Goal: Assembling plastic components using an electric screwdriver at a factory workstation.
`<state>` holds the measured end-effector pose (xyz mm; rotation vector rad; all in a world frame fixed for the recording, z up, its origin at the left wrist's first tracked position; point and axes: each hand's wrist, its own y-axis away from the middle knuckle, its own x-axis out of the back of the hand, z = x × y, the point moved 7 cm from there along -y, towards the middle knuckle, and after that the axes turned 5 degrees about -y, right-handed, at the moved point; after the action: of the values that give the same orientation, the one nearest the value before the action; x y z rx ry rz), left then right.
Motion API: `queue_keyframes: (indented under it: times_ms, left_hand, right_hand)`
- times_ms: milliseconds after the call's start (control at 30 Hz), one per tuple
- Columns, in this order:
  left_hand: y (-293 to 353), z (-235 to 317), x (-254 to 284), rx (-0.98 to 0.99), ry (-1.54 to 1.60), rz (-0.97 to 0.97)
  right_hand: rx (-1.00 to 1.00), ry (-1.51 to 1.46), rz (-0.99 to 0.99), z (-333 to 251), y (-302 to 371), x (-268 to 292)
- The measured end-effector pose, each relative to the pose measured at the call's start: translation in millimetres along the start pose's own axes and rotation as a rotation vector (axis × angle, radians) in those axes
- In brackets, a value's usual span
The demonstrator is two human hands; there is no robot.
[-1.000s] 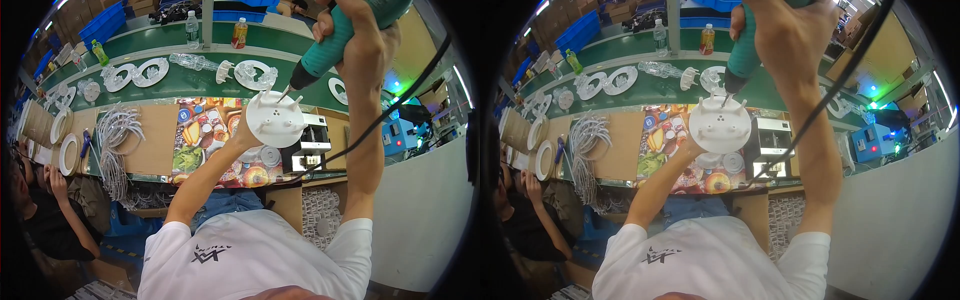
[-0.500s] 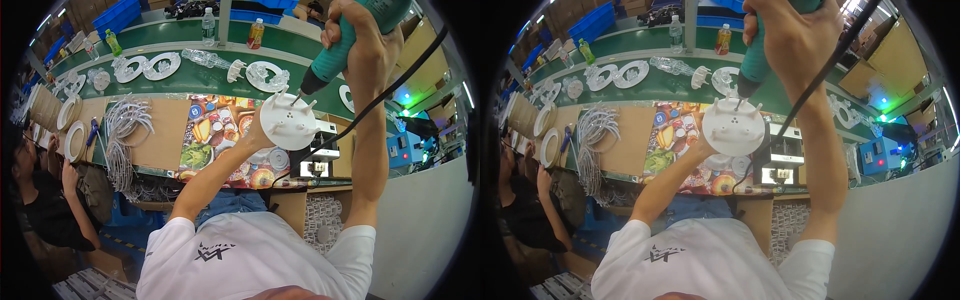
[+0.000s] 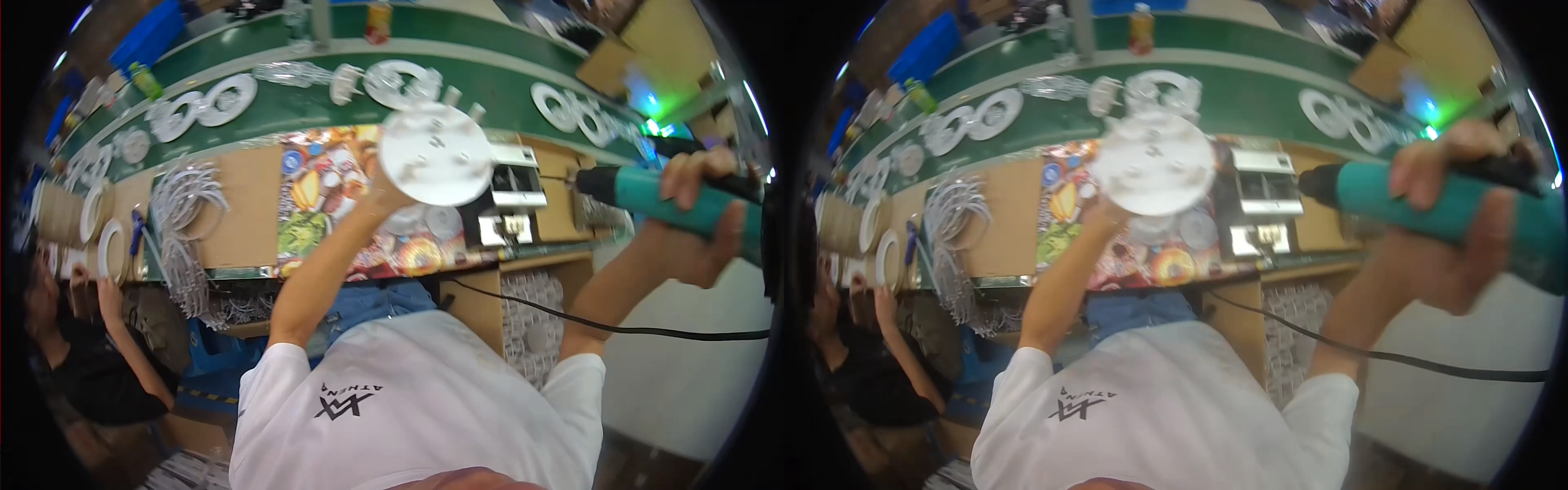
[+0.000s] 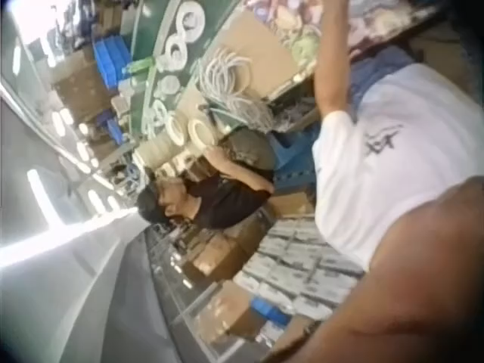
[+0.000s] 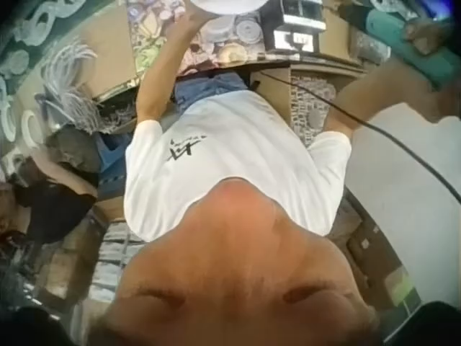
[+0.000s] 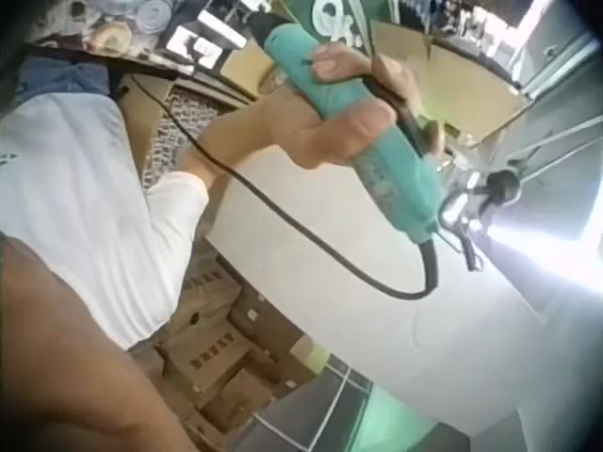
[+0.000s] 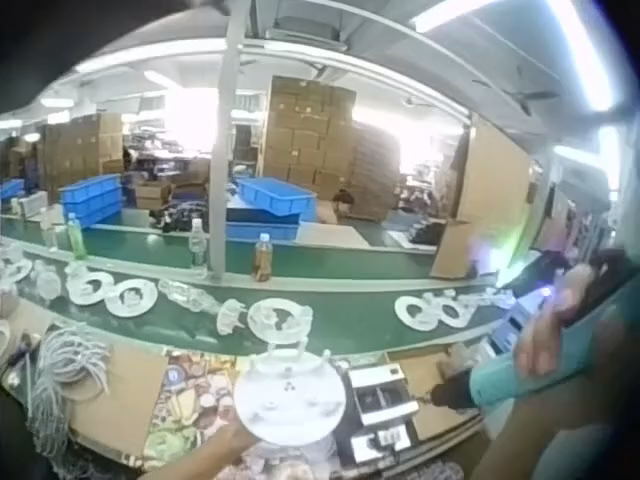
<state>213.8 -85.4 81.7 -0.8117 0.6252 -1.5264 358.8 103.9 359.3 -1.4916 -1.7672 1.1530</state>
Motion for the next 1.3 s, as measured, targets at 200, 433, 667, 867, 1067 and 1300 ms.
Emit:
queue_keyframes:
  times_ms: [200,433,667,867,1067,1300]
  left_hand:
    - [1.2,-3.6,2.0,0.386,-0.268,-0.759]
    - [47.7,-29.7,-4.1,0.538,0.79,-0.288]
    - [54.0,-27.4,1.0,0.651,1.016,-0.092]
    - [47.7,-27.8,-0.2,0.646,0.67,-0.171]
    - [24.1,-3.1,0.8,0.223,0.375,-0.265]
    - [24.6,7.7,3.1,0.037,0.066,-0.086]
  right_hand:
    - [-0.146,0.518,0.359,38.0,143.6,66.1]
    - [-0.167,0.527,0.423,62.7,180.4,91.9]
    - [-0.154,0.577,0.404,82.6,197.9,97.2]
    - [-0.264,0.514,0.393,85.6,197.5,96.1]
    - [-0.213,0.331,0.4,51.6,155.6,72.1]
    - [-0.156,-0.03,0.202,3.4,30.5,6.9]
